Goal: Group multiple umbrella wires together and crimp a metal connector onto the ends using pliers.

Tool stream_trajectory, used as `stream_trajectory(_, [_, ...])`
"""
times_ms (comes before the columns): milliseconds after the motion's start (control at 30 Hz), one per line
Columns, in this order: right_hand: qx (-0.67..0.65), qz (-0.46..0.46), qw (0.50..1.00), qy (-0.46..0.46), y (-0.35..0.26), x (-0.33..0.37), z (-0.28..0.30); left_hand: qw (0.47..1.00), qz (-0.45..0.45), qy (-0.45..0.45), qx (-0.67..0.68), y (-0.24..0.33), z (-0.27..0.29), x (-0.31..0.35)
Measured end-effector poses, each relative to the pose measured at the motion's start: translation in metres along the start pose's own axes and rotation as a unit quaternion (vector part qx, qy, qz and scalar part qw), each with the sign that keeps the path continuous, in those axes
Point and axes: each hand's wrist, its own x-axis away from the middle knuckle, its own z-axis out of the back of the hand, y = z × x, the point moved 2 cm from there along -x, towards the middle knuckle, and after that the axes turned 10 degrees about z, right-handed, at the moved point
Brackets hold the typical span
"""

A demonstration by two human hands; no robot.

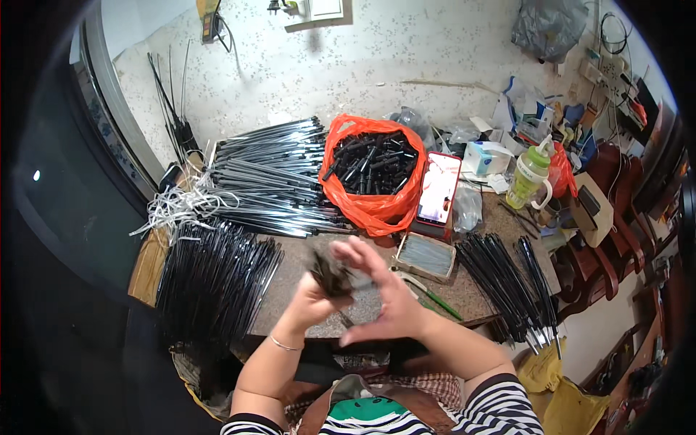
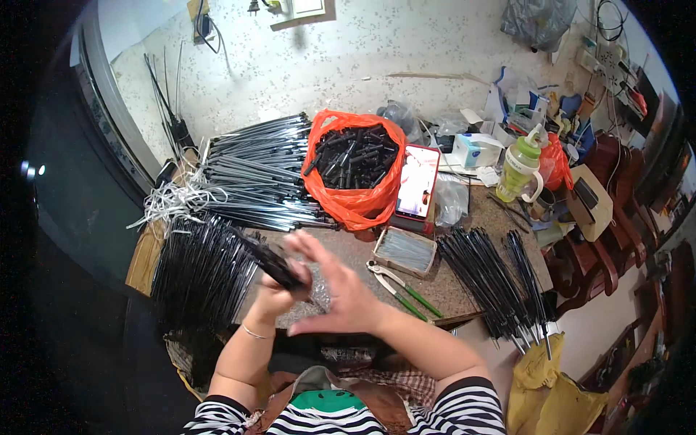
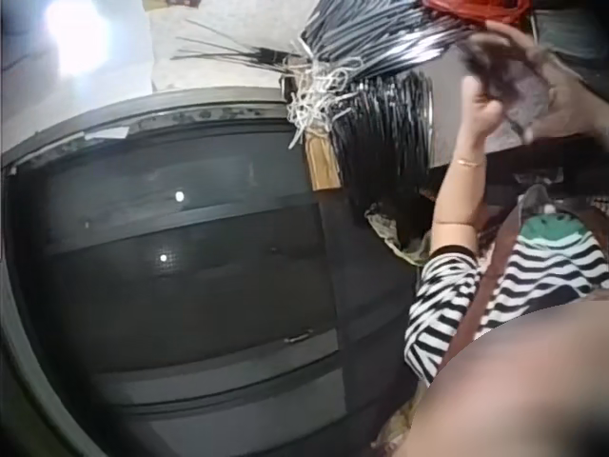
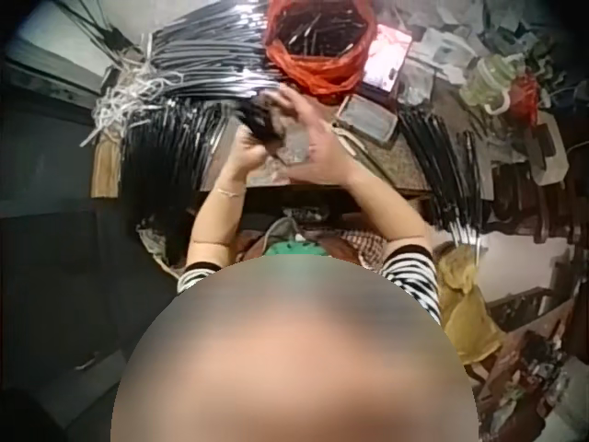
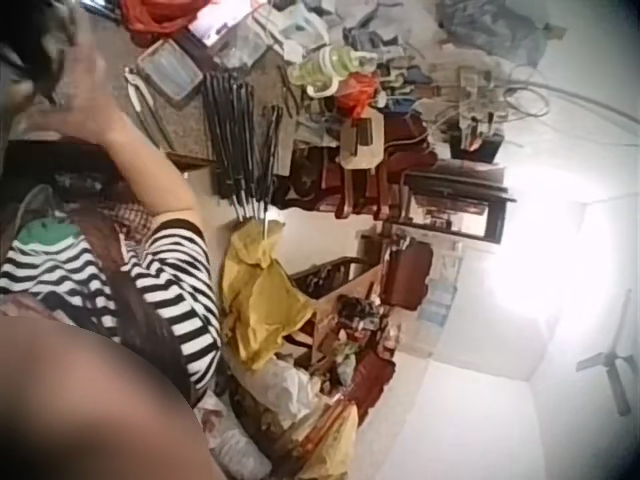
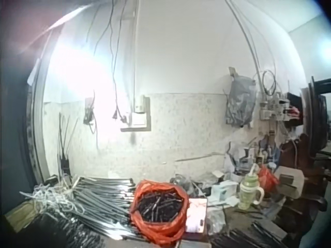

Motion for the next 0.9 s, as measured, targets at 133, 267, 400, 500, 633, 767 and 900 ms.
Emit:
stream_trajectory(133, [-0.05,-0.041,0.998,0.002,-0.029,-0.009,-0.019,0.985,0.094,-0.012,-0.146,-0.019,-0.013,0.021])
stream_trajectory(267, [-0.058,-0.126,0.983,0.119,-0.02,-0.001,-0.026,0.966,0.201,0.023,-0.163,-0.062,0.0,0.073])
stream_trajectory(400, [-0.241,-0.093,0.918,0.3,-0.018,-0.003,-0.033,0.962,0.255,0.096,0.012,-0.065,-0.019,0.142])
stream_trajectory(500, [-0.191,-0.159,0.921,0.3,-0.001,-0.005,-0.045,0.955,0.263,0.076,-0.114,-0.082,-0.033,0.17])
stream_trajectory(633, [0.284,-0.137,0.941,0.12,0.042,0.052,-0.065,0.878,0.473,0.066,0.023,-0.08,-0.062,0.177])
stream_trajectory(767, [0.244,-0.157,0.955,-0.056,0.022,0.091,-0.072,0.809,0.539,0.108,0.21,-0.084,-0.057,0.186])
stream_trajectory(900, [-0.025,-0.508,0.857,-0.083,-0.003,0.148,-0.081,0.813,0.516,0.023,0.269,-0.073,-0.047,0.174])
